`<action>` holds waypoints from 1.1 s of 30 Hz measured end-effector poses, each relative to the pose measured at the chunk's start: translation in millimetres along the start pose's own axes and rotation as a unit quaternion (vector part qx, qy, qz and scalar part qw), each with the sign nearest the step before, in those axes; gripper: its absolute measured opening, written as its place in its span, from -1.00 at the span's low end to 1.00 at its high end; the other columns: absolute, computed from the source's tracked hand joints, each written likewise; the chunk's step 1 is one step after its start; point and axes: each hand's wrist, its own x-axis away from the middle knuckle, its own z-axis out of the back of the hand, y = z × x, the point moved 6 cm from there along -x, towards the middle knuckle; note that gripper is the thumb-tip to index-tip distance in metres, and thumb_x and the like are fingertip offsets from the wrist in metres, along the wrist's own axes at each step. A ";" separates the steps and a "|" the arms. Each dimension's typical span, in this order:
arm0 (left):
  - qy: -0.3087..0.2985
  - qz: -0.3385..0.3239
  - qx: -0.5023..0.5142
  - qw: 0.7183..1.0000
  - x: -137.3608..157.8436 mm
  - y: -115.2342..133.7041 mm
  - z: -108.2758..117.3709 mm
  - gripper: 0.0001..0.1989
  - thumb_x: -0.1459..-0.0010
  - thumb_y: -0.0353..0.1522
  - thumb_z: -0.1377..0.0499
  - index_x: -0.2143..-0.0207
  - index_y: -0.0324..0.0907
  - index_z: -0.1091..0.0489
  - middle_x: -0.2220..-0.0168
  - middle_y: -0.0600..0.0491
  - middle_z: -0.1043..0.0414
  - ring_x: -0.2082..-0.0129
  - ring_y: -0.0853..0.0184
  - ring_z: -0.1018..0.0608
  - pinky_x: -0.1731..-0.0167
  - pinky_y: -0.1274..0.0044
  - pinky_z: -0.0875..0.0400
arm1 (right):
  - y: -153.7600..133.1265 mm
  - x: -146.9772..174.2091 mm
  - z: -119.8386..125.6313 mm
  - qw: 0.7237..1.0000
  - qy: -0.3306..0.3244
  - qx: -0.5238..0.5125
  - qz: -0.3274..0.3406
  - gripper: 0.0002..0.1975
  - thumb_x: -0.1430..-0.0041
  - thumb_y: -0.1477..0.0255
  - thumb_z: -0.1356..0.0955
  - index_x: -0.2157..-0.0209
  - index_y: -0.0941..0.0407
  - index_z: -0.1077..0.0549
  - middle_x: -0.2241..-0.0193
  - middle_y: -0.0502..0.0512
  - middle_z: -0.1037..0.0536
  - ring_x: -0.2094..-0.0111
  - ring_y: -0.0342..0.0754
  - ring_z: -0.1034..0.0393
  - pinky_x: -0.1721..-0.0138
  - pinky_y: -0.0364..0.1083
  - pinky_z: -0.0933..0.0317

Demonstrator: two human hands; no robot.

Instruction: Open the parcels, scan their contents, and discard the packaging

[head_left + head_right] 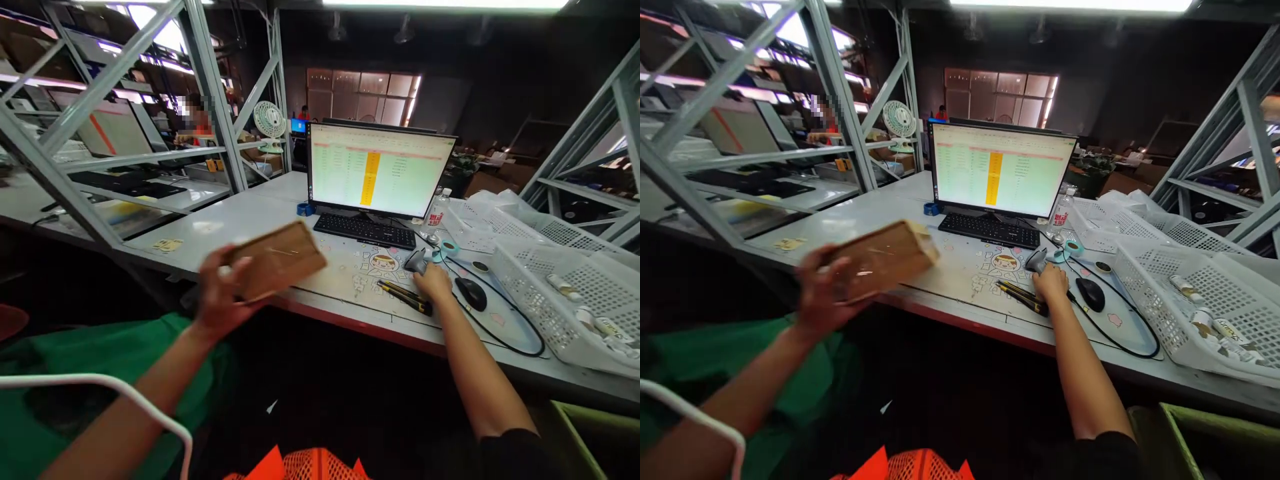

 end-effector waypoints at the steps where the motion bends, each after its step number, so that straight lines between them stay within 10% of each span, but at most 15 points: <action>1: -0.016 -0.034 0.009 0.999 4.3 12.6 -15.7 -0.10 -0.20 -0.12 -0.44 -0.47 0.04 -0.11 -0.43 -0.14 -0.11 -0.38 -0.06 -0.30 -0.35 0.02 -0.31 | 1.1 -3.4 -2.2 1.000 -0.012 0.000 -0.008 -0.45 -0.38 0.24 -0.36 -0.22 0.34 -0.39 -0.15 0.56 -0.51 -0.22 0.39 -0.40 -0.18 0.19 -0.29; 5: -0.068 -0.160 0.061 0.983 28.8 56.4 -80.4 -0.21 -0.23 -0.39 -0.39 -0.43 0.08 -0.19 -0.21 -0.09 -0.30 -0.31 0.07 -0.35 -0.34 0.24 -0.43 | -0.5 -12.5 -9.7 0.999 -0.035 -0.001 -0.028 -0.41 -0.36 0.26 -0.40 -0.26 0.34 -0.35 -0.19 0.61 -0.48 -0.25 0.39 -0.39 -0.19 0.21 -0.31; 10: -0.037 -0.132 0.052 0.989 63.5 62.0 -97.1 -0.29 -0.16 -0.49 -0.41 -0.30 0.17 -0.36 -0.16 0.00 -0.28 -0.29 0.11 -0.36 -0.36 0.23 -0.45 | -11.7 -24.9 2.3 0.999 -0.037 -0.010 -0.037 -0.51 -0.29 0.35 -0.43 -0.15 0.34 -0.44 -0.07 0.62 -0.54 -0.15 0.35 -0.47 -0.13 0.20 -0.36; 15: -0.038 -0.122 0.028 0.991 81.6 67.6 -97.3 -0.41 -0.20 -0.49 -0.38 -0.17 0.27 -0.45 -0.13 0.06 -0.28 -0.26 0.18 -0.36 -0.32 0.25 -0.51 | -33.1 -31.1 71.5 0.974 -0.133 -0.182 0.023 -0.66 -0.26 0.17 -0.49 0.22 0.19 -0.54 0.52 0.09 -0.47 0.51 -0.02 -0.40 0.47 -0.01 -0.36; 22: -0.002 -0.120 0.075 0.990 74.1 71.8 -96.9 -0.51 -0.25 -0.56 -0.30 -0.14 0.09 -0.48 -0.19 0.04 -0.23 -0.32 0.23 -0.31 -0.41 0.25 -0.40 | -119.2 25.2 163.8 0.912 -0.331 -0.233 0.072 -0.57 -0.06 0.11 -0.63 0.37 0.08 -0.46 0.58 -0.06 -0.28 0.65 -0.22 -0.11 0.68 -0.15 -0.05; 27: 0.001 -0.119 0.095 0.988 75.1 71.6 -96.2 -0.51 -0.24 -0.56 -0.31 -0.16 0.05 -0.48 -0.26 0.04 -0.21 -0.36 0.22 -0.29 -0.45 0.23 -0.34 | -159.9 41.3 156.5 0.917 -0.333 -0.148 0.163 -0.52 -0.07 -0.05 -0.56 0.36 0.05 -0.45 0.59 -0.04 -0.30 0.69 -0.20 -0.06 0.71 -0.13 0.05; 33: 0.005 -0.108 0.117 0.987 75.1 68.1 -94.9 -0.55 -0.28 -0.58 -0.26 -0.14 -0.01 -0.49 -0.25 0.03 -0.24 -0.34 0.23 -0.30 -0.47 0.21 -0.28 | -115.6 6.0 101.0 0.966 -0.148 -0.068 0.203 -0.63 -0.32 0.05 -0.39 0.22 0.11 -0.51 0.44 0.11 -0.54 0.45 -0.01 -0.44 0.50 -0.11 -0.18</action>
